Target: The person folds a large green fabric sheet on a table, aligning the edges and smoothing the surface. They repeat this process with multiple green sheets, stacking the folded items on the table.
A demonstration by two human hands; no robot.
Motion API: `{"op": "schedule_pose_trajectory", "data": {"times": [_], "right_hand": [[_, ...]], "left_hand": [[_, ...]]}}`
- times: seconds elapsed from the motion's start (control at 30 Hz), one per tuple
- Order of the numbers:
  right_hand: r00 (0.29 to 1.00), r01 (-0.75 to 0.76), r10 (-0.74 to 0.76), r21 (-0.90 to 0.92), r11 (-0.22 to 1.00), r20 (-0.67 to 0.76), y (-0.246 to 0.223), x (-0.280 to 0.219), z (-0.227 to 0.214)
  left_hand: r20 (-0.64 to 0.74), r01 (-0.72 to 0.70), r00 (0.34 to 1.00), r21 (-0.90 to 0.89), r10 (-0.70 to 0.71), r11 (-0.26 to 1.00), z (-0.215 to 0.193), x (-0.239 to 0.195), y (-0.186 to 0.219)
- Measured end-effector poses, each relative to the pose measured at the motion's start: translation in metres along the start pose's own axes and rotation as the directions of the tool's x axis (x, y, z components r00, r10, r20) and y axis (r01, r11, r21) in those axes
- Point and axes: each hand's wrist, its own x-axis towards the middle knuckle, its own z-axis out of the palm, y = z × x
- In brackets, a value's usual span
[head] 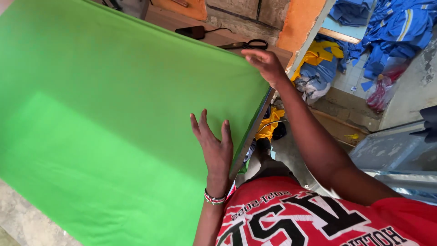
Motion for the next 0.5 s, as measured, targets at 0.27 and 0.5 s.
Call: {"op": "schedule_pose_trajectory", "data": {"times": [0.27, 0.5], "right_hand": [[0.938, -0.234, 0.315, 0.404, 0.884, -0.147, 0.044, 0.001, -0.069], [0.825, -0.533, 0.55, 0.144, 0.834, -0.128, 0.116, -0.004, -0.108]], "left_hand": [[0.095, 0.065, 0.994, -0.072, -0.058, 0.995, 0.101, 0.084, -0.001], [0.288, 0.202, 0.942, -0.085, -0.17, 0.976, 0.182, 0.124, -0.017]]}}
